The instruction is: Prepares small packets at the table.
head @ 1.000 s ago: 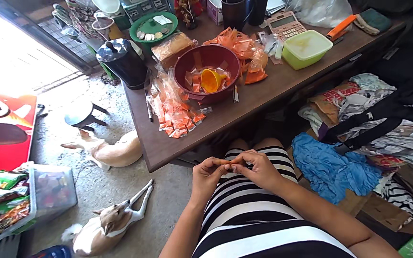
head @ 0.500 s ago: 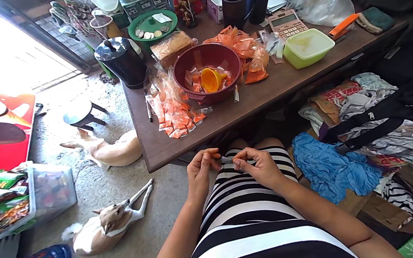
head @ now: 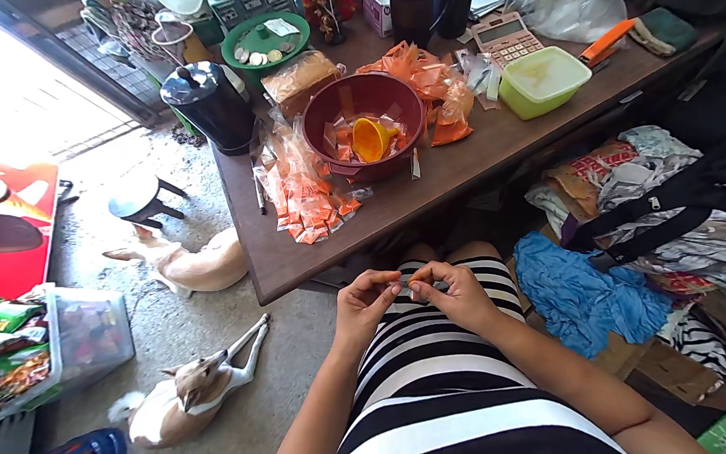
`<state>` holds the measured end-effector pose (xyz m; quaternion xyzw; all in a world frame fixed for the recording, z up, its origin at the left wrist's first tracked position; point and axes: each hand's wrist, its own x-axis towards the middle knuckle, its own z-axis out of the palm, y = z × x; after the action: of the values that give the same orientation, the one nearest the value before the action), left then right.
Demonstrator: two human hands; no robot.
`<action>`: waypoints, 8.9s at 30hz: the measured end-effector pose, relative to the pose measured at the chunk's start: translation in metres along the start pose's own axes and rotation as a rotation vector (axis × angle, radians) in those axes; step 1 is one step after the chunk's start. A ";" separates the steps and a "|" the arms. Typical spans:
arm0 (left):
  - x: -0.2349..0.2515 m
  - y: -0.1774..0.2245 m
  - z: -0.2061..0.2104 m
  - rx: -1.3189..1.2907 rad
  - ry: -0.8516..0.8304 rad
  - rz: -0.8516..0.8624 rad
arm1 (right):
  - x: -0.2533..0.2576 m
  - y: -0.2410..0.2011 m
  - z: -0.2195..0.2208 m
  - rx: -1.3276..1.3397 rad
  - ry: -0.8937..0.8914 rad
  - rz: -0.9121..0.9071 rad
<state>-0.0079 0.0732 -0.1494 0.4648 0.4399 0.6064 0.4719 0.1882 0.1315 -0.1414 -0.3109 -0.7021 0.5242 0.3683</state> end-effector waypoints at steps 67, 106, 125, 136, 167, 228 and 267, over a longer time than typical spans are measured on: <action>-0.006 -0.001 0.011 0.001 -0.108 0.080 | -0.005 -0.004 0.000 0.242 -0.091 -0.035; -0.008 -0.002 0.009 0.119 -0.024 0.210 | -0.004 -0.005 0.002 0.102 -0.003 -0.033; 0.007 0.006 -0.020 0.560 -0.143 0.509 | 0.009 -0.006 0.006 0.572 -0.190 0.370; 0.011 0.001 -0.022 0.527 -0.084 0.338 | 0.013 0.010 0.013 -0.057 -0.014 -0.171; 0.009 0.007 -0.012 0.121 -0.123 0.091 | 0.012 0.004 0.005 0.091 -0.032 -0.020; 0.176 0.001 -0.001 0.296 -0.704 0.170 | 0.064 -0.005 -0.037 -0.133 0.385 0.087; 0.172 0.018 0.000 0.364 -0.642 -0.105 | 0.059 0.005 -0.035 -0.116 0.382 0.011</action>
<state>-0.0315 0.2391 -0.1066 0.6843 0.3934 0.3166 0.5260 0.1860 0.1991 -0.1292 -0.4291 -0.6468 0.4164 0.4734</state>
